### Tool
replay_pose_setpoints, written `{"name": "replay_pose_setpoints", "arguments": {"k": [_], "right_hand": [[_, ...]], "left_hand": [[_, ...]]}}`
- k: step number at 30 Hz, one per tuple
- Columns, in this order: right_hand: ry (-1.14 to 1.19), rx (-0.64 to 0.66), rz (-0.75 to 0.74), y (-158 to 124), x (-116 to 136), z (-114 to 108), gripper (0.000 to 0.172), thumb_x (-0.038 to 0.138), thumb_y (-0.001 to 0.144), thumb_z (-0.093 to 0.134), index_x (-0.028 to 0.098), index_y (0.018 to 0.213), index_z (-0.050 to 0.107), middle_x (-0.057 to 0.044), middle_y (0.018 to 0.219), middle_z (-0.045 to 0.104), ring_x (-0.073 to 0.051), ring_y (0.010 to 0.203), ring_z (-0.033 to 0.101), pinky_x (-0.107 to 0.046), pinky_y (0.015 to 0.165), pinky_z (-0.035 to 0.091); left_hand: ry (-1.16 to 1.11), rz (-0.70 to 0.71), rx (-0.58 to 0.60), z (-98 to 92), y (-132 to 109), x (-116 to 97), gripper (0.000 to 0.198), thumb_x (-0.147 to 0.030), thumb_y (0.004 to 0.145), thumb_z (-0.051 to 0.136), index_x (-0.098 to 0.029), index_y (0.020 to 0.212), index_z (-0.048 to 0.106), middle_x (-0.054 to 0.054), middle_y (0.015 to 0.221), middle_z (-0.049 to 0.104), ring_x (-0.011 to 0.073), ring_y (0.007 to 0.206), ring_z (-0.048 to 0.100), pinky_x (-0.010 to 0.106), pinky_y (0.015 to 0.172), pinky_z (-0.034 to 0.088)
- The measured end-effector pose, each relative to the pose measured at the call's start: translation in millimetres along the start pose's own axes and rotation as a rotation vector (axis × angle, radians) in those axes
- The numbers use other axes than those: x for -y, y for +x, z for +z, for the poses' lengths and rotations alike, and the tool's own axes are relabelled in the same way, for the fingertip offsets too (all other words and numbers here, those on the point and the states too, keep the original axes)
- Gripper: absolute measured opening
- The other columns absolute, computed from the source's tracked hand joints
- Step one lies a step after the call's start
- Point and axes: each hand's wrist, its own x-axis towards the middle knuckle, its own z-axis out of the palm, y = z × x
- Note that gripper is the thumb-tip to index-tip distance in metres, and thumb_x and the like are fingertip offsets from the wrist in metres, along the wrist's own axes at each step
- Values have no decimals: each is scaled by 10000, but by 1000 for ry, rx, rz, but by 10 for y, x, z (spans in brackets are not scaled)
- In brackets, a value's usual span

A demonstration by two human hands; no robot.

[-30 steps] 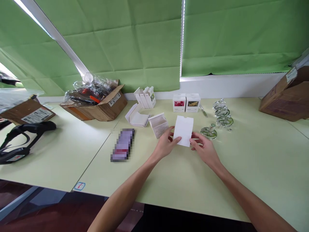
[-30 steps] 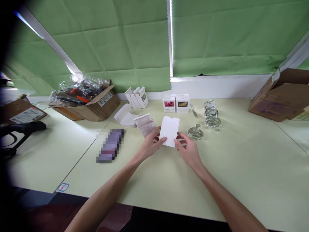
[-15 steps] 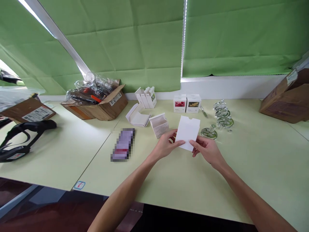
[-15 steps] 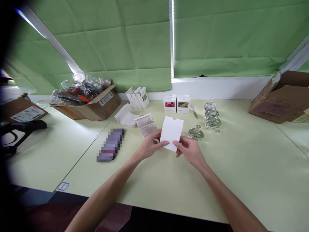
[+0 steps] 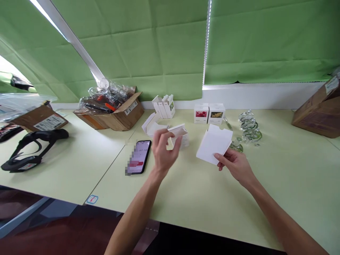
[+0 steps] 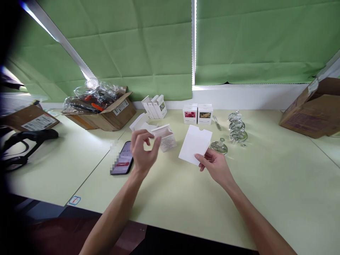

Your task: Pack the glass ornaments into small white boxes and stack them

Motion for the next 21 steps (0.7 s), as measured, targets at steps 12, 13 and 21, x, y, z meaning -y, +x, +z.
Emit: {"name": "replay_pose_setpoints", "arguments": {"k": [12, 13, 21], "right_hand": [[11, -52, -34, -34, 57, -60, 482, 639, 710, 763, 184, 870, 742, -41, 651, 680, -181, 517, 616, -346, 526, 574], [13, -55, -39, -37, 55, -66, 475, 629, 718, 763, 185, 884, 742, -43, 667, 687, -181, 524, 620, -344, 529, 576], [138, -66, -120, -106, 180, -100, 422, 566, 690, 813, 200, 856, 687, -59, 771, 724, -173, 523, 624, -349, 478, 591]], "left_hand": [[-37, -100, 531, -86, 200, 441, 288, -404, 852, 675, -244, 1090, 682, 79, 1222, 642, 232, 1005, 645, 387, 930, 514], [-51, -105, 541, -67, 185, 418, 290, -390, 851, 669, -236, 1097, 673, 71, 1159, 670, 224, 975, 646, 376, 920, 513], [-263, -13, 761, 15, -6, 24, 265, -326, 832, 683, -245, 1078, 627, 38, 1146, 703, 217, 1013, 648, 327, 905, 498]]}}
